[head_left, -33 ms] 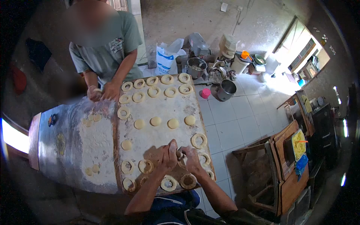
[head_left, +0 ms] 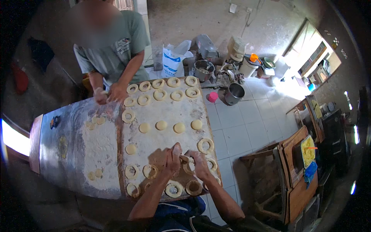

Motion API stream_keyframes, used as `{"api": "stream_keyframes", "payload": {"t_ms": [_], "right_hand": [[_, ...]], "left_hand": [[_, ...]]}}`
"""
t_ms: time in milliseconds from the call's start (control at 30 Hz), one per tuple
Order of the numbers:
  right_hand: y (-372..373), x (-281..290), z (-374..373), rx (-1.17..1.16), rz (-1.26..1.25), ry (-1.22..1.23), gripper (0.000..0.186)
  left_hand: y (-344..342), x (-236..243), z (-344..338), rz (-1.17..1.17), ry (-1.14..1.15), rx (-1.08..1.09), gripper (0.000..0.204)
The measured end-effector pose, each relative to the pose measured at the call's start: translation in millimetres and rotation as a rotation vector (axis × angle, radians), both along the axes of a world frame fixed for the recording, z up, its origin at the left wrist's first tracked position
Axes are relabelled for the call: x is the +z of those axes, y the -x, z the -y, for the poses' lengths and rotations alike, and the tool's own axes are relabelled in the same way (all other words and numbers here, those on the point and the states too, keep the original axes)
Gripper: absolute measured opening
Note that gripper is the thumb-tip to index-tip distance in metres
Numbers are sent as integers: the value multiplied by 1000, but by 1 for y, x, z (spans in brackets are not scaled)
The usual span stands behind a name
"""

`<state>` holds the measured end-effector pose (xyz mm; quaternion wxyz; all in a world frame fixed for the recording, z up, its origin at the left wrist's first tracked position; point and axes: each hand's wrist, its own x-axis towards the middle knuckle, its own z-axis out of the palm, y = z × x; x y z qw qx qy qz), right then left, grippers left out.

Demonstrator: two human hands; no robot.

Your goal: The person shapes small dough balls into ring shapes by hand and places them on a wooden board. Another person works alongside at the same table. The shaped dough rings are later placed on a multi-tiered wooden rack.

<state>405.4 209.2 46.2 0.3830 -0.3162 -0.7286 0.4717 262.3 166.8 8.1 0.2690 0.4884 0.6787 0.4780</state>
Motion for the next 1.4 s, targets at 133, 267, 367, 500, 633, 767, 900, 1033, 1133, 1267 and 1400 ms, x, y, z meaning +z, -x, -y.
{"api": "stream_keyframes", "payload": {"t_ms": [133, 267, 367, 500, 633, 767, 900, 1033, 1133, 1267, 1400], "right_hand": [[-15, 18, -24, -69, 215, 273, 44], [-23, 28, -21, -223, 618, -132, 65], [-28, 29, -10, -142, 698, -50, 65], [-22, 28, -2, -28, 689, -224, 60], [-5, 38, 12, -75, 569, -53, 50], [-9, 44, 34, -122, 428, 70, 33], [-2, 35, 49, -158, 402, 128, 27], [39, 38, 58, -17, 382, -1, 24], [83, 53, 79, 20, 334, -62, 22], [145, 63, 117, 75, 395, 15, 18], [228, 44, 149, 268, 363, -68, 21]], "left_hand": [[-2, -2, -41, -342, -175, 228, 18], [8, -3, -50, -571, 33, 207, 22], [19, 15, -38, -374, 132, -50, 26], [13, 42, -35, -468, 78, -74, 27], [28, 40, 12, -420, -5, 79, 24], [123, 7, 133, -391, -23, 404, 25], [241, -18, 241, -892, 252, 882, 23], [288, -20, 273, -780, 350, 637, 23], [309, -19, 265, -339, 481, 587, 29], [339, -27, 259, -421, 449, 621, 40], [342, -31, 260, -476, 347, 503, 32]]}}
